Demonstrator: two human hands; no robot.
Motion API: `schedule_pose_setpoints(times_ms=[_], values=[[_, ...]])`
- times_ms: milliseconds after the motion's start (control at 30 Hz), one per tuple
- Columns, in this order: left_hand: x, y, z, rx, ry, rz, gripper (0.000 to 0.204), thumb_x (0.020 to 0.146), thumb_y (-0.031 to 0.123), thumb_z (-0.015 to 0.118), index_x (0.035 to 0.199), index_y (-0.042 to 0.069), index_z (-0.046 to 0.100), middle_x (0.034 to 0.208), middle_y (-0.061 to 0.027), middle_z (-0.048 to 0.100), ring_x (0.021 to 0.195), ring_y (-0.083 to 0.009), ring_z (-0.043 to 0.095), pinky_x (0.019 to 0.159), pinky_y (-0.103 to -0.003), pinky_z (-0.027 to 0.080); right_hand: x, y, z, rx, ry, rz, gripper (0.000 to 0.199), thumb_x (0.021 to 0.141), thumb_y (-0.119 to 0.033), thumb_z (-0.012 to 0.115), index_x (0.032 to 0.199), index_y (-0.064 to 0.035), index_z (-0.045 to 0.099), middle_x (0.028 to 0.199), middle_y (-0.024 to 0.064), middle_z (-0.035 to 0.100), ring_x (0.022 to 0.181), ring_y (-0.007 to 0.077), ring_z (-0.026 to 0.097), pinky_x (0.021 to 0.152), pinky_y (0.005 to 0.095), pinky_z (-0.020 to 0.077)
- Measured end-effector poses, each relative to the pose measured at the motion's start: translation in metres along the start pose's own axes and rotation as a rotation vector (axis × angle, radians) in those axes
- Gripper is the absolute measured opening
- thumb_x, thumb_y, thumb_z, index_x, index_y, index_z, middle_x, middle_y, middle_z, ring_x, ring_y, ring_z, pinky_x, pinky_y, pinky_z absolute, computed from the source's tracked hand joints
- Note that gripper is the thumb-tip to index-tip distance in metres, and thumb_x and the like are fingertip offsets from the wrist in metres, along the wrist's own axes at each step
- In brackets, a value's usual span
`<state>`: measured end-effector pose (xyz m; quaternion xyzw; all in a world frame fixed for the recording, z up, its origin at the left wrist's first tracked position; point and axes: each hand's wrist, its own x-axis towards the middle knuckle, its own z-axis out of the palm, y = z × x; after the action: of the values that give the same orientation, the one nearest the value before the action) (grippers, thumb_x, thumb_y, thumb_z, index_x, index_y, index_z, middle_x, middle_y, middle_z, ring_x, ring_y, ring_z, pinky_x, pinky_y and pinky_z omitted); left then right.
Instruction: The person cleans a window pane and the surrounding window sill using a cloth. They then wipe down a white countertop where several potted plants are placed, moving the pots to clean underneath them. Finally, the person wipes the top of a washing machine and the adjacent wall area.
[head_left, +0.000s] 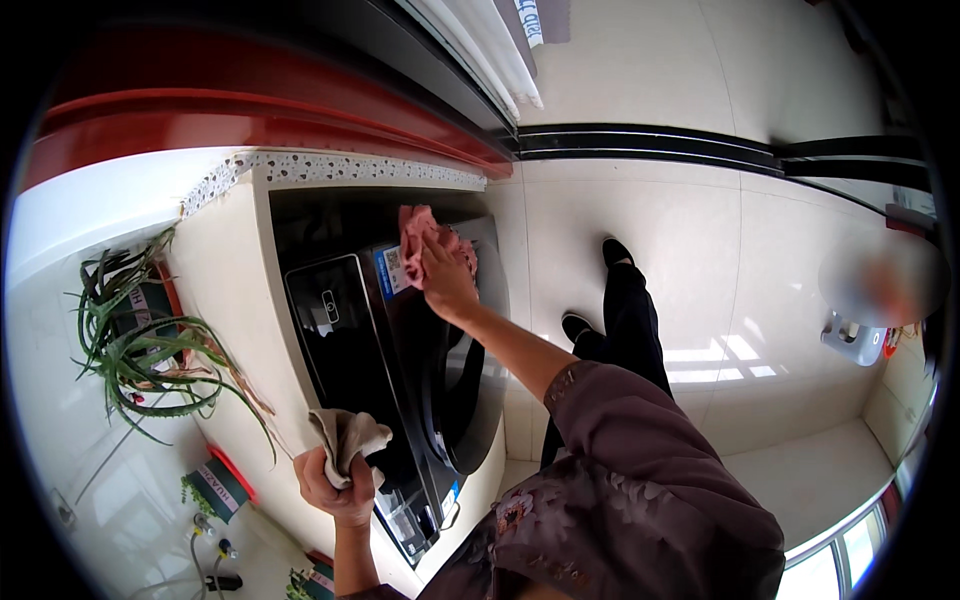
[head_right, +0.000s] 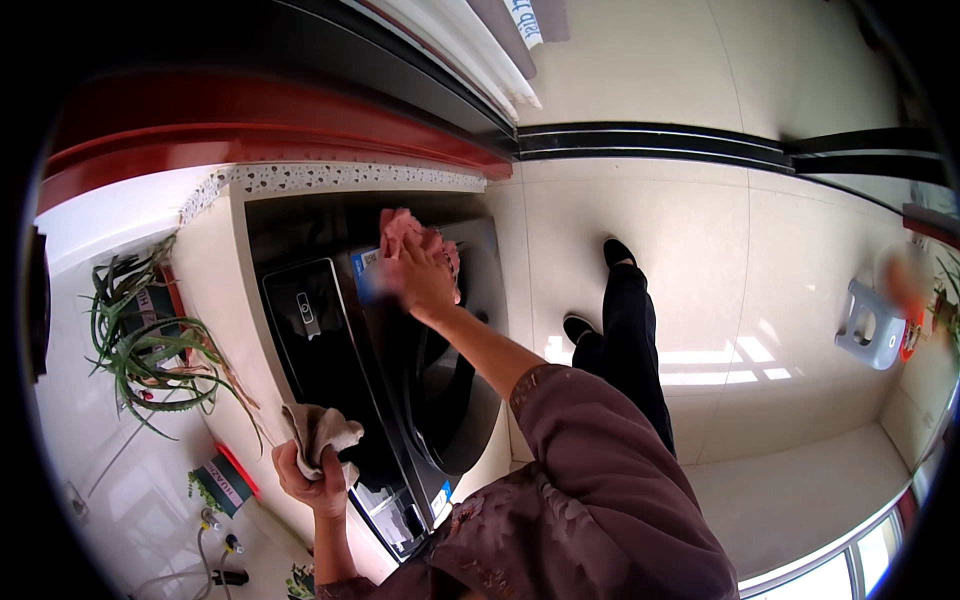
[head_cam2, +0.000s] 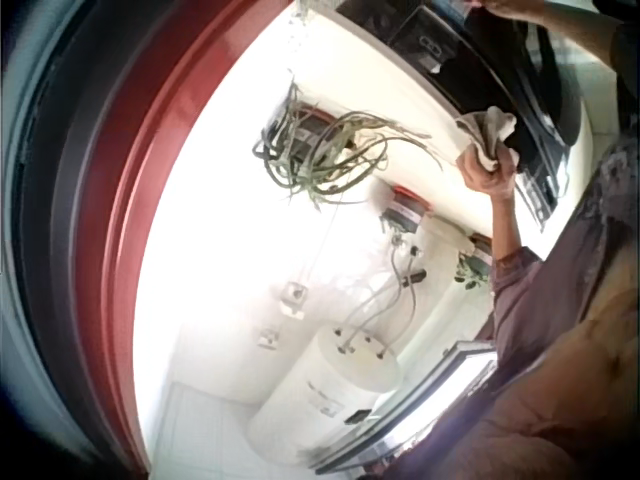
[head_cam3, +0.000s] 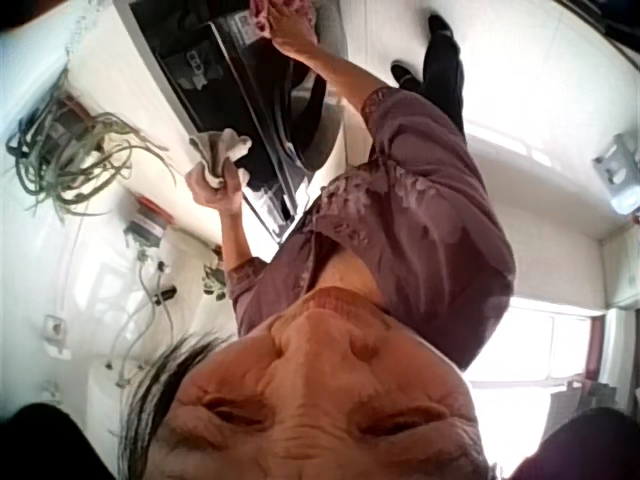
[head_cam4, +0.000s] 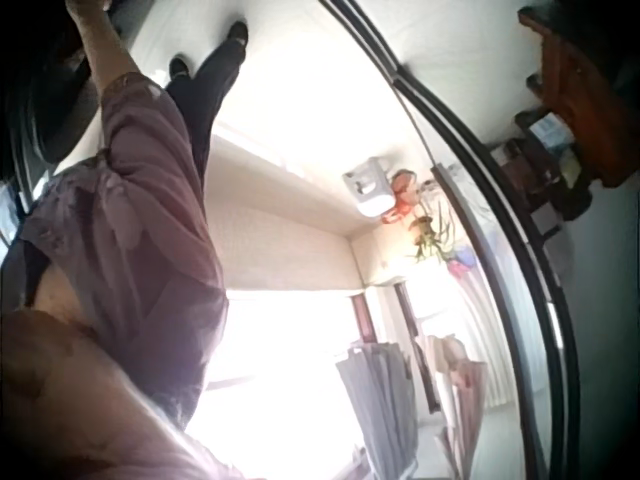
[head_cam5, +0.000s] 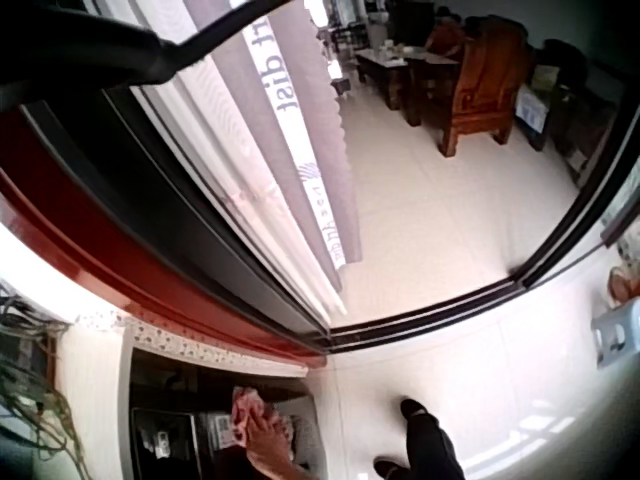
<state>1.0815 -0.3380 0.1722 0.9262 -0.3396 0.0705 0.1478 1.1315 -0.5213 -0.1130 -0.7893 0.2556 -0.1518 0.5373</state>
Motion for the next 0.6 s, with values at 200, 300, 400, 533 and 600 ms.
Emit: schedule_pose_setpoints(times_ms=[200, 300, 400, 533, 600], values=[[0.010, 0.002, 0.003, -0.030, -0.004, 0.028, 0.033, 0.073, 0.012, 0.068, 0.102, 0.004, 0.053, 0.087, -0.0114, 0.054, 0.075, -0.0267, 0.054, 0.070, -0.034, 0.045, 0.068, 0.077, 0.012, 0.356, -0.108, 0.475, 0.027, 0.081, -0.020, 0.061, 0.102, -0.0030, 0.061, 0.092, 0.0154, 0.066, 0.088, 0.0365, 0.064, 0.074, 0.0460, 0.0495], [-0.003, -0.003, 0.000, -0.034, -0.008, -0.021, 0.035, 0.071, 0.010, 0.069, 0.102, 0.004, 0.053, 0.087, -0.0112, 0.053, 0.076, -0.0262, 0.054, 0.070, -0.034, 0.045, 0.052, 0.036, -0.012, 0.815, -0.001, 0.492, 0.018, 0.079, -0.004, 0.057, 0.096, -0.0023, 0.062, 0.081, 0.0095, 0.065, 0.071, 0.0229, 0.063, 0.059, 0.0346, 0.0482], [-0.007, -0.002, -0.001, -0.037, 0.039, -0.022, 0.035, 0.068, 0.008, 0.069, 0.101, 0.006, 0.055, 0.084, -0.0112, 0.055, 0.071, -0.0265, 0.055, 0.065, -0.034, 0.046, 0.051, -0.026, -0.086, 1.348, 0.142, 0.527, 0.029, 0.085, 0.005, 0.048, 0.110, -0.0038, 0.060, 0.077, 0.0030, 0.059, 0.058, 0.0066, 0.049, 0.048, 0.0193, 0.0363], [0.004, 0.001, 0.002, -0.030, 0.052, 0.020, 0.036, 0.066, 0.006, 0.070, 0.100, 0.007, 0.056, 0.081, -0.0099, 0.057, 0.068, -0.0260, 0.056, 0.061, -0.034, 0.046, 0.097, -0.105, -0.142, 1.288, 0.339, -0.096, 0.033, 0.089, 0.002, 0.049, 0.120, -0.0073, 0.055, 0.094, 0.0022, 0.057, 0.074, 0.0063, 0.047, 0.062, 0.0199, 0.0372], [0.006, 0.003, 0.003, -0.011, 0.060, 0.027, 0.034, 0.066, 0.007, 0.070, 0.097, 0.008, 0.056, 0.078, -0.0089, 0.057, 0.065, -0.0257, 0.056, 0.060, -0.034, 0.046, 0.109, -0.150, -0.143, 0.932, 0.383, -0.334, 0.038, 0.086, 0.003, 0.055, 0.122, -0.0085, 0.055, 0.123, 0.0091, 0.054, 0.104, 0.0186, 0.055, 0.089, 0.0306, 0.0456]])
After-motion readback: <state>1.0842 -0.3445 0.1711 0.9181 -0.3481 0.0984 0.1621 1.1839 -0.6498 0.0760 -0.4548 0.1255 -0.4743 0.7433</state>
